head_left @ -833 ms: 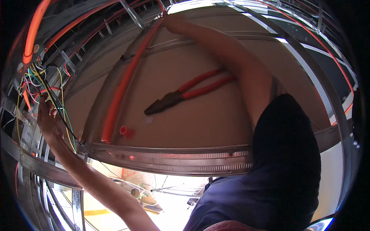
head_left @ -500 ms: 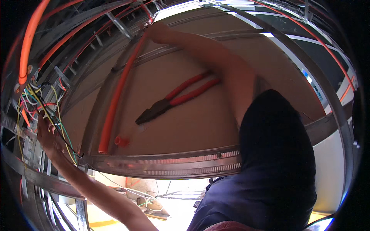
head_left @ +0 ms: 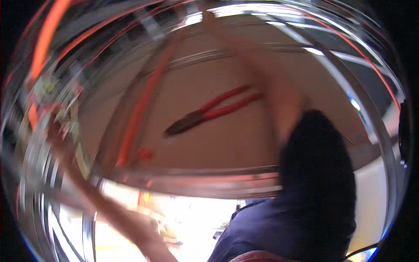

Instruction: Connecting and cutting electrical wires in a ceiling installation within a construction site.

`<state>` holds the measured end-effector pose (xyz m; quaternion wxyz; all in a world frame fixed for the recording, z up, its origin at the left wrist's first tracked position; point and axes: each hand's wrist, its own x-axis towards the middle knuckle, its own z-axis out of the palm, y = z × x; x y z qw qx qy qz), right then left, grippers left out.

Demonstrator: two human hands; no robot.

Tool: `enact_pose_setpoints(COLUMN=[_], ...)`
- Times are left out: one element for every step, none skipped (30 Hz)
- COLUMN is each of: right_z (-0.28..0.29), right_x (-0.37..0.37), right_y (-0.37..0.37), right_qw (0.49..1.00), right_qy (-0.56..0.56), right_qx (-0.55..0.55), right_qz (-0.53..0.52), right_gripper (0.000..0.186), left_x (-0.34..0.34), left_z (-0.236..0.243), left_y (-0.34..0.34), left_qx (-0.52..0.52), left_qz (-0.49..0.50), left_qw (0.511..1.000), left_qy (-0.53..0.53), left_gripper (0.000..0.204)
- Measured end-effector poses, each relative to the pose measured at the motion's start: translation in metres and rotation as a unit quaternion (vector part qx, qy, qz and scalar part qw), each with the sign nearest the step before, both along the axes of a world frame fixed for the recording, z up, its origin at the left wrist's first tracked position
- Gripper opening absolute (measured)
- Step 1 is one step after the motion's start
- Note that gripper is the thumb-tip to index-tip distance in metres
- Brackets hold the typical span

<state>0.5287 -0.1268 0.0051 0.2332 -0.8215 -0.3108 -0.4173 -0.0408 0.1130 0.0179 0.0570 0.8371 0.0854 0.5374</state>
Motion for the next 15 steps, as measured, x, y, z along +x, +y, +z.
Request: enact_pose_setpoints(right_z=[0.007,0.015,0.020,0.023,0.030,0.033,0.039,0.041,0.048,0.057,0.059,0.064,0.068,0.068,0.065], right_x=[0.007,0.013,0.018,0.020,0.020,0.015,0.007,-0.007,-0.021,-0.042,-0.064,-0.087,-0.115,-0.144,-0.170], right_y=[-0.006,-0.010,-0.013,-0.007,-0.005,0.003,0.011,0.027,0.035,0.037,0.047,0.053,0.062,0.068,0.067], right_qw=[1.000,0.998,0.997,0.997,0.996,0.991,0.993,0.991,0.977,0.947,0.955,0.922,0.874,0.801,0.782], right_qy=[0.027,0.050,0.071,0.060,0.091,0.117,0.103,0.094,0.158,0.242,0.079,0.126,0.126,0.097,0.129], right_qx=[-0.008,-0.013,-0.018,-0.037,0.008,0.061,0.043,0.089,0.082,0.057,0.039,0.012,0.010,0.012,0.010], right_qz=[0.009,0.019,0.024,0.001,0.026,0.031,0.026,0.013,0.115,0.202,0.282,0.366,0.469,0.590,0.609], right_gripper=[0.053,0.052,0.051,0.050,0.049,0.045,0.043,0.045,0.045,0.045,0.041,0.032,0.025,0.021,0.022], left_x=[-0.001,-0.002,0.002,0.007,0.013,0.022,0.025,0.031,0.032,0.030,0.032,0.032,0.031,0.032,0.032], left_z=[-0.001,-0.002,-0.002,-0.001,0.000,0.003,0.004,0.007,0.007,0.008,0.006,0.005,0.004,0.003,0.004], left_y=[0.002,0.003,0.003,0.003,0.001,-0.001,-0.005,-0.009,-0.014,-0.020,-0.024,-0.027,-0.030,-0.032,-0.034], left_qx=[-0.124,-0.080,0.005,-0.062,-0.131,-0.237,-0.250,-0.296,-0.278,-0.267,-0.271,-0.291,-0.260,-0.242,-0.265], left_qz=[-0.159,-0.019,0.064,-0.006,-0.028,-0.074,-0.074,-0.103,-0.063,-0.028,-0.036,-0.036,-0.029,-0.036,-0.052], left_qw=[0.978,0.996,0.998,0.997,0.988,0.958,0.953,0.935,0.943,0.949,0.945,0.937,0.946,0.950,0.941], left_qy=[-0.061,-0.038,-0.002,-0.036,-0.070,-0.142,-0.153,-0.167,-0.170,-0.164,-0.178,-0.189,-0.193,-0.194,-0.202], left_gripper=[0.056,0.051,0.048,0.039,0.034,0.034,0.031,0.034,0.033,0.033,0.032,0.031,0.030,0.030,0.031])
